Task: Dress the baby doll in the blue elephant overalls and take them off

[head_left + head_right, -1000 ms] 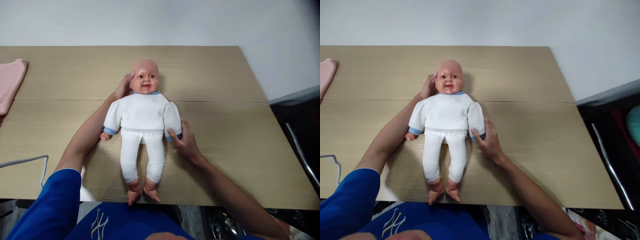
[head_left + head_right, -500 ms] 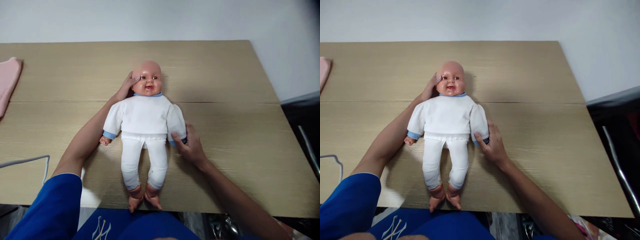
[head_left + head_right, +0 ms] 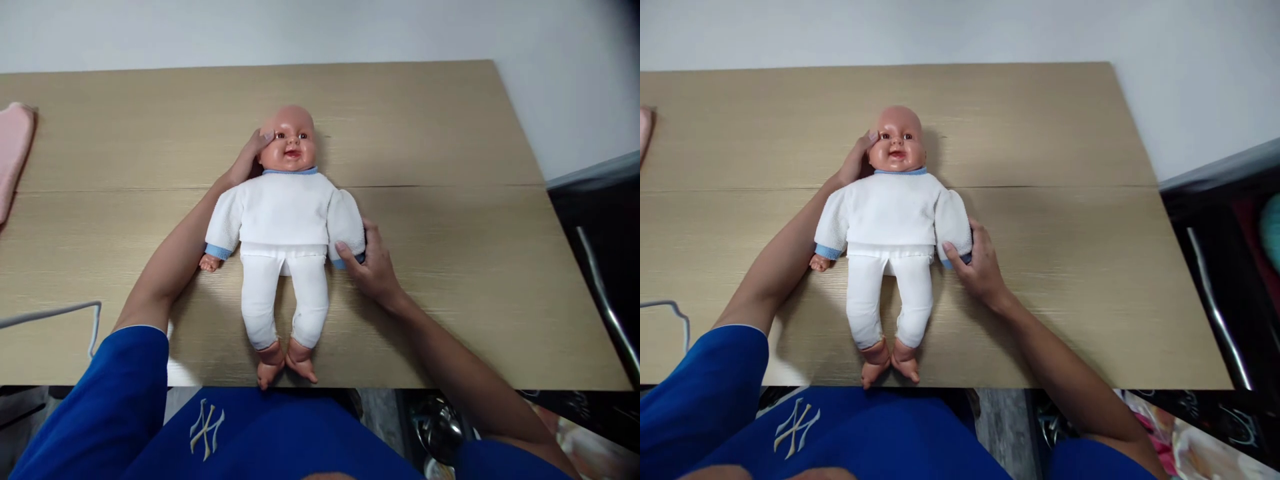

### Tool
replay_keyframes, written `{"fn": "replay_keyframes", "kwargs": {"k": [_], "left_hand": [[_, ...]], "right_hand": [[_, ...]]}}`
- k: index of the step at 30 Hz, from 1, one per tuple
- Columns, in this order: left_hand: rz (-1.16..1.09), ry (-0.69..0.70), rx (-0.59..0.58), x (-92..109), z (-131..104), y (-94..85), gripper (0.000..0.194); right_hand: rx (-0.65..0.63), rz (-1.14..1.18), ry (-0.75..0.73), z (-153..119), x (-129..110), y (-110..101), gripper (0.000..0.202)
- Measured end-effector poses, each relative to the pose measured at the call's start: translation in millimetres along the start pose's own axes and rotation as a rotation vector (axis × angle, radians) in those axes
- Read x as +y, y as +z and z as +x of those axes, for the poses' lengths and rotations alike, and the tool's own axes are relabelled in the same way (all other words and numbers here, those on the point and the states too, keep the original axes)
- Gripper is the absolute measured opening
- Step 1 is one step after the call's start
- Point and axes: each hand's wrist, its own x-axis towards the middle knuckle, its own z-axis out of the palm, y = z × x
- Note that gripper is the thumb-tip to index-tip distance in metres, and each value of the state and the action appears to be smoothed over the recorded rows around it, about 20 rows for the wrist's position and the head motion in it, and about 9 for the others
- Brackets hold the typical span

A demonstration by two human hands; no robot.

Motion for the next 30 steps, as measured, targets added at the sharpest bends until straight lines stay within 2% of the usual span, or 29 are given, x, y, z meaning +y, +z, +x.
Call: {"fn": "replay_keyframes", "kwargs": {"k": [4,9,12,14,17,21,26,28,30], "left_hand": [[-0.008,0.005,-0.045,2,-1,0.1,0.057],[0.051,0.010,-0.064,16,-9,11.8,0.053],[0.148,-0.053,-0.048,23,-10,14.4,0.064],[0.197,-0.116,-0.079,28,-10,15.2,0.073],[0.243,-0.144,-0.126,38,-14,16.8,0.075],[0.409,-0.014,0.032,51,-13,10.7,0.054],[0.725,0.291,0.357,64,0,-7.7,0.046],[0.736,0.363,0.397,70,-12,0.6,0.036],[0.715,0.418,0.341,75,-46,27.0,0.030]], "right_hand": [[0.019,-0.014,-0.036,4,4,5,0.081],[0.045,0.003,-0.077,10,9,10,0.083],[0.061,0.002,-0.099,15,11,13,0.086],[0.073,-0.004,-0.120,18,12,14,0.088],[0.089,0.002,-0.142,23,14,17,0.089],[0.122,-0.016,-0.150,29,18,21,0.091],[0.155,-0.127,-0.136,41,19,24,0.088],[0.164,-0.188,-0.118,41,10,20,0.086],[0.184,-0.239,-0.103,30,-7,12,0.084]]}}
